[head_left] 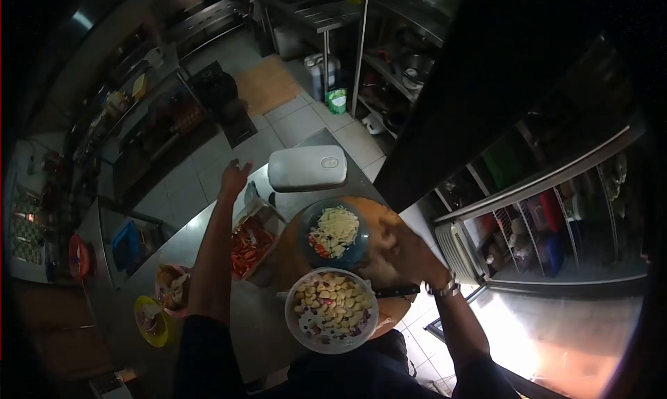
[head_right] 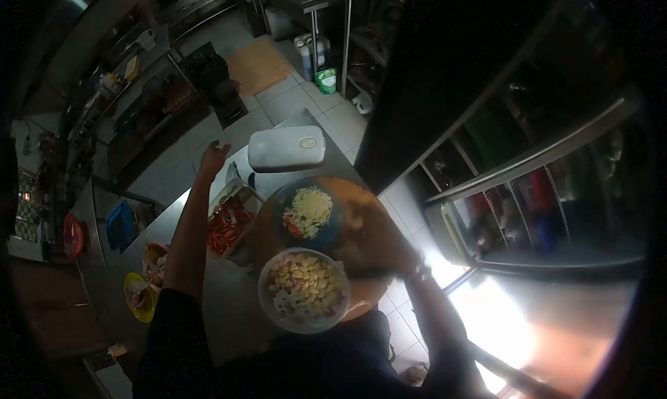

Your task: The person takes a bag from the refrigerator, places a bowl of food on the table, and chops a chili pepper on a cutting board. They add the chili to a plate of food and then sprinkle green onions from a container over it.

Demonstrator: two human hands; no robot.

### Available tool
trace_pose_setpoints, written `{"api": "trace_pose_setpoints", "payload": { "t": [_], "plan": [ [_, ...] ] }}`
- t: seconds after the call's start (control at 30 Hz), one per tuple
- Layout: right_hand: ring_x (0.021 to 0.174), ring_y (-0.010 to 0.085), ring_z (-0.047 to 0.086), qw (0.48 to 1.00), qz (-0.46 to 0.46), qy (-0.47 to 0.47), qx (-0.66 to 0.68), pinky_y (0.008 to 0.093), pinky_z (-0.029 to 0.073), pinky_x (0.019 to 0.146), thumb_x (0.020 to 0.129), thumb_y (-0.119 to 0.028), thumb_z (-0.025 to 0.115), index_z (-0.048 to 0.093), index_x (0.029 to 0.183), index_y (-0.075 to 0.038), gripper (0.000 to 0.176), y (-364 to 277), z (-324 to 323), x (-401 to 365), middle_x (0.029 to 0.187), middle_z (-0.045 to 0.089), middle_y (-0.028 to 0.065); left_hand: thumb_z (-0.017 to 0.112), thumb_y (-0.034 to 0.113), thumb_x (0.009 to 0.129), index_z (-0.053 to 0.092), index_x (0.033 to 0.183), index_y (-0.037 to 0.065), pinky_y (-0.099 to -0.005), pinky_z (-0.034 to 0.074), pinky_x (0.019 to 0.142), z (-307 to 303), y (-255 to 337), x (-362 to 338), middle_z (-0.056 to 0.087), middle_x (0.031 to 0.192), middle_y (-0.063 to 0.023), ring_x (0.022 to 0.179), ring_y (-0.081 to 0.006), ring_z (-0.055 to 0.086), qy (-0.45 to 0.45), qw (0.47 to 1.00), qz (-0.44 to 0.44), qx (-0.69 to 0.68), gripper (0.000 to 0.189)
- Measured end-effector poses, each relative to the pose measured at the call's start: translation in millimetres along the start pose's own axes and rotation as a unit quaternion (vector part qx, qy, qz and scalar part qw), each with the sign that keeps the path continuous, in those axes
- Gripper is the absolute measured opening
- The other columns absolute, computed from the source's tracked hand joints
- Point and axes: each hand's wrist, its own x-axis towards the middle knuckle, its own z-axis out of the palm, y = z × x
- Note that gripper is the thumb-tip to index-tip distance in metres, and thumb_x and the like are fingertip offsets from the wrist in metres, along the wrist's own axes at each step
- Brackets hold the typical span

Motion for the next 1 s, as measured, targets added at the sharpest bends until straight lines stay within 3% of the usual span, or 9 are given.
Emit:
{"api": "trace_pose_setpoints", "payload": {
  "t": [0.2,0.3,0.37,0.47,0.57,0.63,0.7,0.83,1.0],
  "plan": [
    [0.121,0.0434,0.058,0.989,0.132,0.04,0.051,0.0443,0.046,0.1,0.095,-0.055,0.057,0.048,0.137,0.012,0.08,85,90,262,0.129,0.059,0.0336,0.073,0.046,0.089,0.03,0.153,-0.003,-0.036,0.055,0.059,40,40,-4,0.068,0.109,-0.02,0.077,-0.0231,0.065,-0.225,0.955,-0.103,-0.163,0.092],
    [0.122,0.0442,0.058,0.974,0.224,-0.027,0.018,0.0443,0.045,0.101,0.096,-0.062,0.05,0.056,0.129,0.013,0.083,99,122,312,0.125,0.061,0.0358,0.075,0.05,0.086,0.025,0.155,-0.004,-0.0406,0.059,0.065,44,50,-9,0.066,0.109,-0.0236,0.076,-0.0266,0.068,-0.168,0.967,-0.089,-0.171,0.101],
    [0.115,0.0408,0.063,0.973,0.22,-0.04,0.058,0.0435,0.047,0.097,0.095,-0.061,0.052,0.064,0.116,0.013,0.078,103,142,330,0.12,0.065,0.032,0.076,0.049,0.083,0.046,0.135,-0.014,-0.0415,0.062,0.065,31,53,-16,0.068,0.11,-0.025,0.089,-0.0299,0.071,-0.088,0.965,-0.162,-0.184,0.086],
    [0.107,0.0343,0.067,0.978,0.189,-0.015,0.088,0.0407,0.049,0.094,0.093,-0.053,0.062,0.064,0.119,0.011,0.069,71,160,329,0.118,0.068,0.0256,0.079,0.035,0.084,0.051,0.13,-0.015,-0.0374,0.062,0.056,-13,34,-18,0.067,0.111,-0.0253,0.08,-0.0291,0.073,-0.104,0.949,-0.153,-0.254,0.073],
    [0.104,0.0276,0.067,0.991,0.13,-0.008,0.02,0.0387,0.05,0.094,0.089,-0.047,0.072,0.062,0.123,0.008,0.066,-25,139,302,0.116,0.07,0.0208,0.082,0.025,0.08,0.054,0.132,-0.01,-0.0342,0.061,0.057,-88,35,-76,0.062,0.119,-0.0285,0.082,-0.028,0.071,0.053,0.958,-0.054,-0.278,0.069],
    [0.117,0.0413,0.063,0.973,-0.012,-0.144,0.181,0.0451,0.05,0.1,0.082,-0.056,0.072,0.06,0.124,0.008,0.078,-49,143,294,0.121,0.064,0.033,0.087,0.02,0.073,0.057,0.128,-0.008,-0.0348,0.06,0.074,-117,-2,-123,0.062,0.113,-0.0252,0.103,-0.0286,0.064,0.139,0.976,-0.017,-0.165,0.068],
    [0.116,0.0423,0.062,0.971,-0.029,-0.195,0.138,0.0445,0.051,0.099,0.081,-0.054,0.074,0.058,0.126,0.007,0.078,-76,147,280,0.122,0.062,0.0339,0.086,0.016,0.076,0.056,0.123,-0.007,-0.0321,0.06,0.064,-139,5,-192,0.063,0.107,-0.0154,0.089,-0.0228,0.067,0.085,0.942,-0.121,-0.302,0.06],
    [0.112,0.0459,0.061,0.966,-0.107,-0.212,-0.105,0.0458,0.051,0.097,0.078,-0.051,0.077,0.053,0.129,0.008,0.082,-83,196,258,0.125,0.057,0.0355,0.086,0.016,0.077,0.054,0.126,-0.008,-0.0281,0.055,0.057,-95,-40,-269,0.06,0.102,-0.0127,0.07,-0.0174,0.063,0.115,0.926,-0.202,-0.297,0.064],
    [0.11,0.0449,0.062,0.956,-0.088,-0.231,-0.157,0.0481,0.052,0.095,0.078,-0.052,0.078,0.054,0.125,0.007,0.08,-102,204,239,0.126,0.056,0.0324,0.085,0.02,0.079,0.054,0.13,-0.004,-0.0318,0.055,0.072,-46,-86,-303,0.059,0.108,-0.0109,0.09,-0.02,0.062,0.172,0.949,-0.224,-0.139,0.065]
  ]
}}
